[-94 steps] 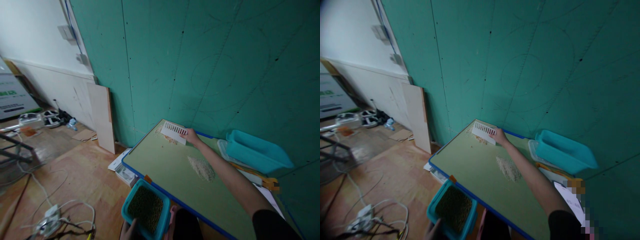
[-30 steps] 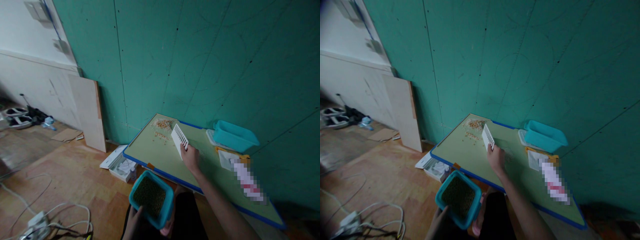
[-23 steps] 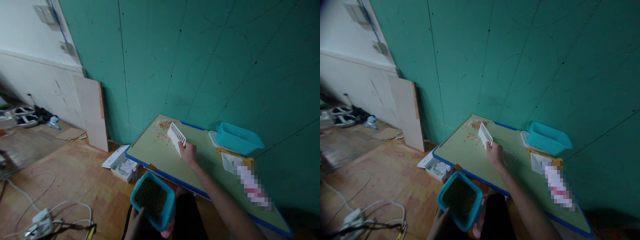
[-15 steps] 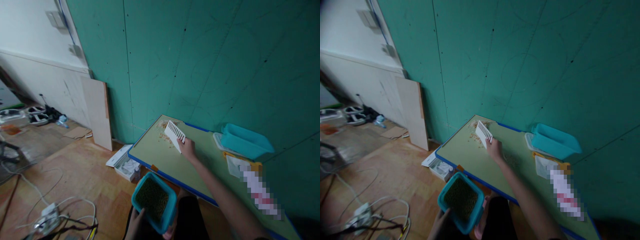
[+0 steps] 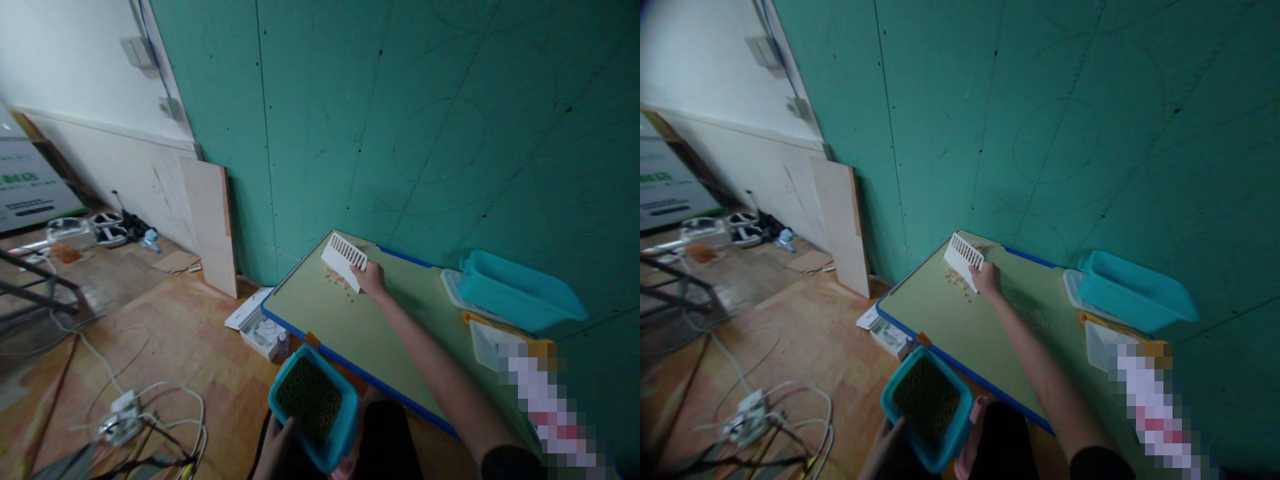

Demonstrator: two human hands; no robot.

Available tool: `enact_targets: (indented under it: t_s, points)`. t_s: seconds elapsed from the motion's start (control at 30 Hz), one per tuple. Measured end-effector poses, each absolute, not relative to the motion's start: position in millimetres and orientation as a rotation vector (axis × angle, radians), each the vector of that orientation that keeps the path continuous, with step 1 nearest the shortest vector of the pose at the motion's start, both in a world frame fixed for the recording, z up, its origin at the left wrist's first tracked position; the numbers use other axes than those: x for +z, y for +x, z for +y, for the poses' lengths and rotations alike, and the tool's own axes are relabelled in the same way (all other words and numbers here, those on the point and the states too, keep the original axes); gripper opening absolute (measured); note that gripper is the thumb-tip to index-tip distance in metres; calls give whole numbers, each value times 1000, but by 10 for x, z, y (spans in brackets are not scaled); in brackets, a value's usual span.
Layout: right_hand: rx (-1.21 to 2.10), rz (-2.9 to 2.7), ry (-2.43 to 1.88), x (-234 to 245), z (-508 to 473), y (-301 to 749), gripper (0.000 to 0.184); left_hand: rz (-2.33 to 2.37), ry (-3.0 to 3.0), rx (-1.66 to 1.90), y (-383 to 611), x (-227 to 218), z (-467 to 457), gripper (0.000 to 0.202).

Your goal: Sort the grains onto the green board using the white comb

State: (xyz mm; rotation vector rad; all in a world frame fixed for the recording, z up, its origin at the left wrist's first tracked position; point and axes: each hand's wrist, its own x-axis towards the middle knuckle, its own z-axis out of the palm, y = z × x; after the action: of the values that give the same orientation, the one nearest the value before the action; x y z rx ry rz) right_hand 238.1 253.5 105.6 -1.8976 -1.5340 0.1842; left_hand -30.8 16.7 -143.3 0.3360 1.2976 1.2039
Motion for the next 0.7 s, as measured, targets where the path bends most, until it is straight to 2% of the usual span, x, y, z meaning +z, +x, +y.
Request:
enact_targets:
  t_s: [0.1,0.2,0.37,0.7]
  points:
    - [287,-1473,-1813,999,2659,2452,17,1299,346,1213,-314,-1416,159,77]
    - [549,-1349,-1687,973,2768,2534,11,1272,341,1209,-309,-1339,152,77]
    - [992,-1199,-1650,1110,2936,2636,19,1215,270,1189,-286,-1141,141,77]
    - [1094,-1227,-1616,1206,3200,2711,27,1184,277,1148,-298,-937,147,83]
